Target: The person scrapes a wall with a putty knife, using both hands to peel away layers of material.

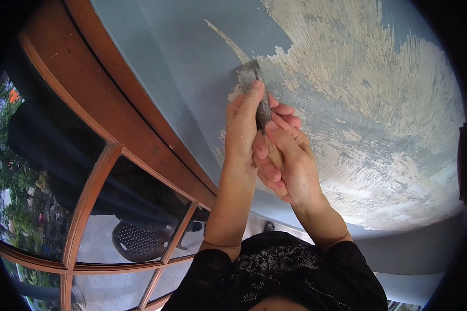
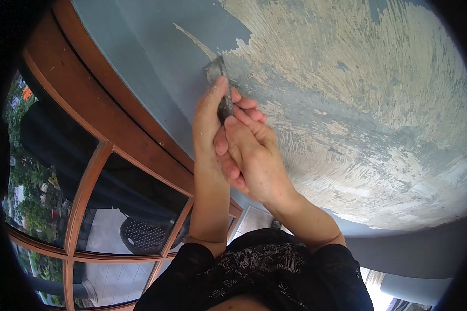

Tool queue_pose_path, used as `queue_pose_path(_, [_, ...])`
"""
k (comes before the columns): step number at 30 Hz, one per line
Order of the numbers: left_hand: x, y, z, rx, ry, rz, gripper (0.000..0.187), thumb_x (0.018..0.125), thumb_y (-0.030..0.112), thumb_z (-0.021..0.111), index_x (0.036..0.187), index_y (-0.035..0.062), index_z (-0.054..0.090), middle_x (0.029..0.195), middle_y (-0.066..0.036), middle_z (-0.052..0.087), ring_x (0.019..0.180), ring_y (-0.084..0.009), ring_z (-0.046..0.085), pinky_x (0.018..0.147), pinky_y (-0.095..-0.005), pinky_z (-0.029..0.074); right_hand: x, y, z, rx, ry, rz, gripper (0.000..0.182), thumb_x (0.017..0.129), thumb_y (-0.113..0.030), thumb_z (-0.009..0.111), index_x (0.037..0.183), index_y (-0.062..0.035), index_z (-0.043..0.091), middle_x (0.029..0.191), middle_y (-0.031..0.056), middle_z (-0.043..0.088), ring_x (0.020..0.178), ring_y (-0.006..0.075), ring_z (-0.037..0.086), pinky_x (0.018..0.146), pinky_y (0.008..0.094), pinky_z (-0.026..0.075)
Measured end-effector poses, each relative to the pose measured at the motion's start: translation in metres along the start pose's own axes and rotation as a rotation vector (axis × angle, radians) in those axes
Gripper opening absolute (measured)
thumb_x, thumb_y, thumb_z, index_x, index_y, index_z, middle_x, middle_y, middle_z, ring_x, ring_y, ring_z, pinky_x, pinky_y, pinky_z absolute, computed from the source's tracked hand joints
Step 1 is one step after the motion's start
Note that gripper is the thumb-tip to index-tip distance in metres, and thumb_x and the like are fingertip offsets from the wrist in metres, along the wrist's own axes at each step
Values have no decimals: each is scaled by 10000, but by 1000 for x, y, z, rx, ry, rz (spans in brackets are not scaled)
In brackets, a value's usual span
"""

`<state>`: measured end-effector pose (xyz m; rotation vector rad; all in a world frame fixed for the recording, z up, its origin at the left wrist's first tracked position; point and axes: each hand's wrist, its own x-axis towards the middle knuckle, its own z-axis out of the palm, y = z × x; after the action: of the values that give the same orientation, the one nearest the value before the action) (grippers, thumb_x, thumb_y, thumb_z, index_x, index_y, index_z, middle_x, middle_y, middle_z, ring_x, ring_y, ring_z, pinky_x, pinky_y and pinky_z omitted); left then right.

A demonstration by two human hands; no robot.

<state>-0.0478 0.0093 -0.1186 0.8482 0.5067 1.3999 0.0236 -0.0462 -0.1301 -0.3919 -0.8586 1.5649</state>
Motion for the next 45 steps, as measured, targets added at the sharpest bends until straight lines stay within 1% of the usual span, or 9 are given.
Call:
queue_pose_path(7, [3, 7, 6, -47, 55, 52, 358, 849, 346, 510, 752, 1, 496, 671, -169, 574, 540, -237, 589, 511, -323, 518, 12, -10, 4, -14, -63, 72, 239, 912, -175, 378, 763, -21, 483, 551, 33, 446, 311, 48, 279, 240, 174, 206])
queue_pose_path(8, [3, 11, 8, -46, 64, 76, 356, 849, 344, 511, 753, 1, 496, 670, -169, 574, 540, -237, 589, 510, -322, 517, 12, -9, -1, 3, -124, 68, 207, 909, -163, 382, 800, -22, 487, 638, 46, 480, 331, 52, 303, 237, 171, 221])
queue_pose_path(15, [0, 5, 1, 19, 6, -2, 346, 846, 334, 511, 750, 1, 495, 686, -173, 571, 559, -246, 597, 516, -329, 526, 2, -2, 3, 34, 25, 32, 193, 909, -157, 378, 821, -26, 487, 687, 63, 493, 340, 60, 318, 234, 169, 228])
queue_pose_path(21, [-2, 5, 4, -7, 54, 11, 342, 848, 330, 508, 757, 1, 489, 689, -168, 569, 552, -244, 591, 514, -328, 523, 3, -9, 2, -35, -39, 85, 286, 918, -214, 362, 730, -31, 477, 478, 31, 404, 286, 62, 247, 242, 186, 174])
queue_pose_path(24, [0, 1, 3, 24, 38, 1, 353, 846, 341, 509, 762, -1, 485, 699, -167, 568, 553, -244, 588, 521, -336, 522, 4, -6, 13, -24, 162, 41, 332, 921, -246, 352, 692, -36, 469, 408, 8, 334, 267, 63, 216, 249, 193, 153])
queue_pose_path(27, [5, 12, 10, -61, 142, 15, 360, 847, 341, 507, 756, -6, 489, 692, -169, 569, 555, -245, 590, 519, -339, 521, 14, -11, 11, -88, 17, 55, 321, 921, -239, 357, 700, -35, 470, 420, 13, 344, 270, 65, 231, 242, 189, 156])
queue_pose_path(31, [4, 10, 2, -7, 54, 34, 364, 847, 342, 509, 740, -5, 497, 673, -175, 573, 550, -246, 596, 510, -331, 521, 6, -11, 12, -53, 13, 100, 301, 920, -223, 363, 710, -36, 470, 413, 12, 336, 264, 67, 234, 236, 185, 166])
queue_pose_path(40, [1, 3, 3, 1, 81, 48, 353, 837, 350, 524, 739, 12, 494, 671, -171, 577, 531, -240, 595, 489, -325, 519, 7, -2, -4, -64, -102, 50, 219, 917, -174, 371, 821, -11, 482, 654, 36, 483, 345, 39, 324, 240, 169, 220])
queue_pose_path(45, [1, 0, -1, 23, 26, -2, 367, 829, 365, 532, 749, 10, 485, 679, -172, 573, 543, -230, 591, 501, -321, 518, 4, 2, 6, -39, 78, 5, 274, 922, -202, 357, 741, -27, 468, 487, 22, 404, 290, 51, 262, 246, 178, 181])
